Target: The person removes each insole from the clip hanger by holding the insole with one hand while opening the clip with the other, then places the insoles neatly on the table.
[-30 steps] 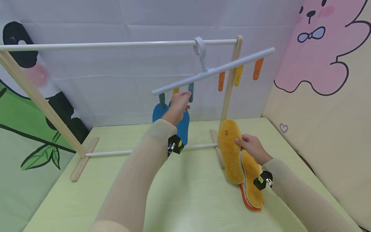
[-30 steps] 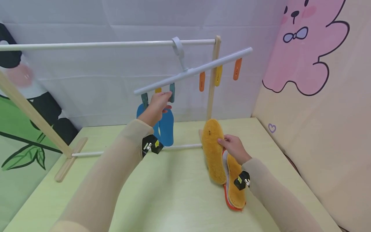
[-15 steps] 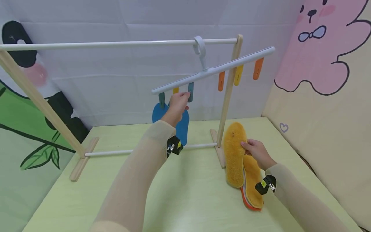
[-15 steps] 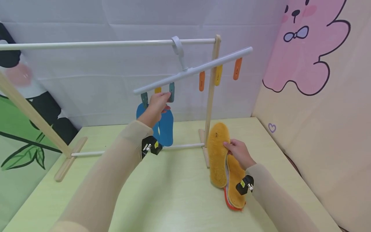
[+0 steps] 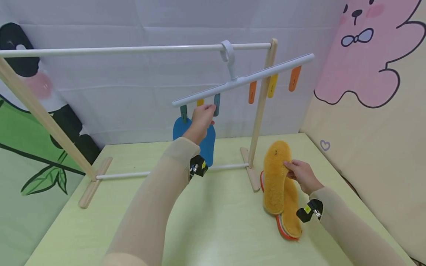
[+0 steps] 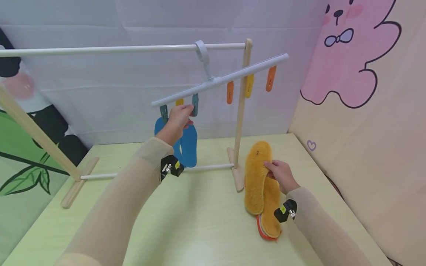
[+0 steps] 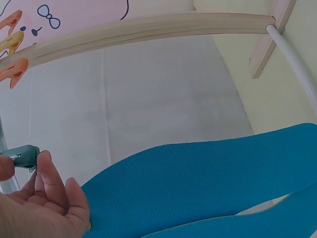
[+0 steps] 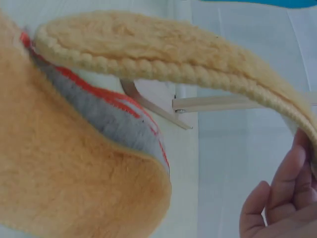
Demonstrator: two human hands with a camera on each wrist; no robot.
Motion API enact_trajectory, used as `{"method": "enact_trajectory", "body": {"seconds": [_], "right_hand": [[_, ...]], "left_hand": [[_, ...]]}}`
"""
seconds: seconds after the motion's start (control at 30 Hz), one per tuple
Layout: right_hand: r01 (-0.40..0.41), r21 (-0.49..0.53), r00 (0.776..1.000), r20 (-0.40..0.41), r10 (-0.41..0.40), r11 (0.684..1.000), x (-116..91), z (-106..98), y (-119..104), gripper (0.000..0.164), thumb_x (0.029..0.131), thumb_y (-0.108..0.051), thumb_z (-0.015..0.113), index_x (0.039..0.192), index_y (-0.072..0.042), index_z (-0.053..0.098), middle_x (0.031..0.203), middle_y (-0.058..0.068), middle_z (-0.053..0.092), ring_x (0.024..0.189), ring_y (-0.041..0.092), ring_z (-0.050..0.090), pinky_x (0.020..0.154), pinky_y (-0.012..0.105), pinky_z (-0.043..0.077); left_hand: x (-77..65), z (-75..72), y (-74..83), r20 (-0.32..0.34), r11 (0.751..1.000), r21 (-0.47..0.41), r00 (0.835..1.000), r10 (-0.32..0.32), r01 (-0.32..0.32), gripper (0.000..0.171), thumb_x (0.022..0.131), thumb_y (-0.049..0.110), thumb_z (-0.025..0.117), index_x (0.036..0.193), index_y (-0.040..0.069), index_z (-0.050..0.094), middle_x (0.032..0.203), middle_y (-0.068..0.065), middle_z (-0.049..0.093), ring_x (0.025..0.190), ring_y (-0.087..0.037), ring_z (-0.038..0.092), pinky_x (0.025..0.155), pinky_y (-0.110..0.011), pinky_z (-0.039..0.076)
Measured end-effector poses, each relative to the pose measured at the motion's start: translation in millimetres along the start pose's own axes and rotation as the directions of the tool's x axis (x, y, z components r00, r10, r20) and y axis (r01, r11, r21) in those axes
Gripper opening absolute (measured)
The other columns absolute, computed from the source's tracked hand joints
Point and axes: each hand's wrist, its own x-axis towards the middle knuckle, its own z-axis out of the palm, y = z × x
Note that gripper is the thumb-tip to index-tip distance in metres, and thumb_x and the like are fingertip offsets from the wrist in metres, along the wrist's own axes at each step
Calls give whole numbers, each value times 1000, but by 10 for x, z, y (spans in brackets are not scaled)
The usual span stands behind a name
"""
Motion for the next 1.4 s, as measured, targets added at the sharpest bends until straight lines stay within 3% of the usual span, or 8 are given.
{"method": "enact_trajectory", "body": {"seconds": [0.3, 0.57, 0.83, 1.1, 1.4], "right_hand": [[-39, 16, 999, -13, 40, 999, -34, -99, 51, 22, 101, -16, 49, 81, -9, 57, 69, -7, 53, 61, 5, 52, 64, 18, 48], [-24, -70, 1000, 3, 24, 997, -49, -224, 30, 21, 102, -19, 47, 87, -5, 54, 70, -6, 52, 62, 5, 51, 62, 20, 46], [-72, -8, 997, 34, 72, 997, -110, -302, 5, 19, 102, -19, 46, 92, -7, 56, 72, -6, 53, 64, 5, 50, 64, 20, 47], [-76, -46, 997, 7, 76, 996, -128, -327, -32, 20, 101, -18, 46, 89, -6, 55, 70, -6, 51, 62, 5, 49, 62, 20, 46], [-92, -107, 996, 5, 93, 990, -147, -356, -34, 22, 102, -19, 45, 92, -2, 55, 71, -6, 51, 62, 6, 49, 62, 20, 46]], "left_hand": [[-8, -4, 0, 9, 1000, 6, 1000, -3, 3, 39, 102, 29, 46, 134, 8, 54, 118, -10, 58, 90, -26, 53, 91, -39, 42], [-3, -18, 1, 32, 1000, 22, 999, -11, 10, 40, 102, 30, 46, 137, 11, 52, 123, -8, 57, 77, -18, 50, 91, -40, 42], [10, -39, 14, 43, 999, 44, 999, 4, -6, 42, 102, 29, 47, 139, 10, 50, 126, -7, 55, 76, -18, 50, 92, -40, 43], [24, -62, 14, 45, 999, 47, 999, -1, -1, 40, 102, 29, 46, 137, 9, 52, 123, -8, 57, 82, -22, 52, 91, -39, 43], [25, -48, 7, 42, 1000, 29, 999, -4, 3, 40, 102, 28, 47, 137, 9, 52, 121, -8, 59, 74, -19, 49, 91, -41, 42]]}}
